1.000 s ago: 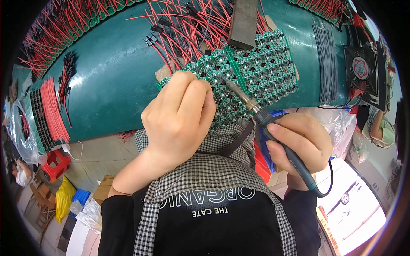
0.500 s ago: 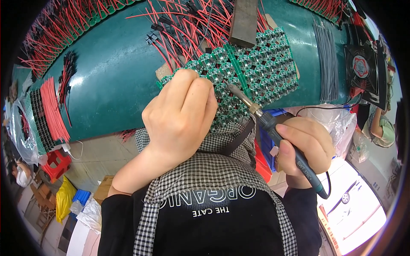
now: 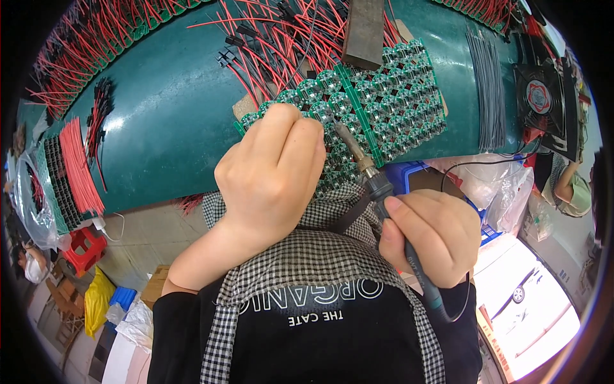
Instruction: The person solders electrical components onto an array of circuit boards using a soldering iron while supporting and guiding the board panel by hand.
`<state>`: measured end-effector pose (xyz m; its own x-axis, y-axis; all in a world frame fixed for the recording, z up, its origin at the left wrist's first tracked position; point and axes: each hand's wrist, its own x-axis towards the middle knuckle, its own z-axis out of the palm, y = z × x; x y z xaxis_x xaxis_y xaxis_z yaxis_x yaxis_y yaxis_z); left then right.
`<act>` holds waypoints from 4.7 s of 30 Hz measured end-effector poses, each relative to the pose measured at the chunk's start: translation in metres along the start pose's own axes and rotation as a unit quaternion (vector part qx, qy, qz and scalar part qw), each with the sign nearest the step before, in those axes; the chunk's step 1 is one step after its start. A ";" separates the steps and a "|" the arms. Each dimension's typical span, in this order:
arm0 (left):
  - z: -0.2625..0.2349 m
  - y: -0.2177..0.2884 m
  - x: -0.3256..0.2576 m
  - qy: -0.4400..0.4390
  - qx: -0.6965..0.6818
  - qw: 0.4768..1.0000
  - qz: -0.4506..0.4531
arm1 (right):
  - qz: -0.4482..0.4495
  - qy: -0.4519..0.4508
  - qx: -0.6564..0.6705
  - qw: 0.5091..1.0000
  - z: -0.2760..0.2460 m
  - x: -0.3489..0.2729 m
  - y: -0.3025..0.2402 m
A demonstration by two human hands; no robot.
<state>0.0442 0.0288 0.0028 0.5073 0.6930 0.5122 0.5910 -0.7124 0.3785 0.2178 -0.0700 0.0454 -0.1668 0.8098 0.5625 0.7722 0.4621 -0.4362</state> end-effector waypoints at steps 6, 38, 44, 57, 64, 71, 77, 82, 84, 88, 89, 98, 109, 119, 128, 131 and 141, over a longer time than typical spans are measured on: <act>0.001 0.003 -0.001 -0.009 -0.008 1.000 -0.007 | -0.018 0.012 -0.044 0.999 0.004 -0.001 -0.005; -0.003 -0.010 0.011 0.020 -0.063 0.998 -0.013 | 0.083 0.044 0.087 0.992 -0.006 0.018 0.017; -0.002 -0.010 0.011 0.024 -0.058 0.998 -0.010 | 0.091 0.045 0.097 0.990 -0.004 0.020 0.018; -0.005 -0.011 0.011 0.011 -0.029 0.999 -0.011 | 0.118 -0.021 0.107 0.987 -0.010 0.031 0.017; -0.009 -0.008 0.013 -0.067 -0.035 0.996 -0.048 | 0.144 -0.025 0.130 0.981 -0.012 0.027 0.025; -0.015 -0.010 0.011 -0.033 -0.077 0.995 -0.050 | 0.106 -0.001 0.115 0.988 -0.012 0.017 0.031; -0.015 -0.011 0.010 -0.041 -0.080 0.994 -0.067 | 0.114 0.018 0.113 0.987 -0.012 0.015 0.024; -0.013 -0.011 0.012 -0.033 -0.075 0.995 -0.054 | 0.138 0.005 0.118 0.983 -0.016 0.019 0.023; -0.013 -0.010 0.012 -0.036 -0.081 0.994 -0.066 | 0.126 0.006 0.122 0.985 -0.016 0.022 0.024; -0.013 -0.012 0.010 -0.031 -0.076 0.995 -0.054 | 0.088 0.009 0.110 0.990 -0.009 0.024 0.025; -0.012 -0.012 0.010 -0.032 -0.074 0.995 -0.055 | 0.089 0.008 0.111 0.990 -0.007 0.025 0.024; -0.010 -0.011 0.012 -0.026 -0.061 0.997 -0.037 | 0.131 -0.034 0.076 0.988 -0.011 0.028 0.009; -0.012 -0.009 0.010 -0.073 -0.052 0.994 -0.057 | -0.034 -0.055 -0.060 0.996 0.003 0.019 -0.001; -0.024 -0.007 0.013 -0.046 -0.072 0.992 -0.094 | 0.187 -0.006 0.147 0.971 -0.014 0.032 0.025; -0.006 -0.006 0.020 -0.021 -0.090 0.994 -0.060 | 0.155 0.029 0.093 0.983 -0.019 0.015 0.025; -0.003 -0.006 0.021 -0.027 -0.079 0.995 -0.057 | 0.130 0.029 0.096 0.986 -0.016 0.017 0.027; -0.001 -0.004 0.023 -0.035 -0.065 0.996 -0.050 | 0.101 0.032 0.079 0.991 -0.010 0.017 0.028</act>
<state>0.0523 0.0476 0.0137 0.4945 0.7640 0.4144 0.5570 -0.6445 0.5238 0.2427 -0.0464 0.0496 0.0245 0.8699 0.4925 0.6794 0.3469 -0.6466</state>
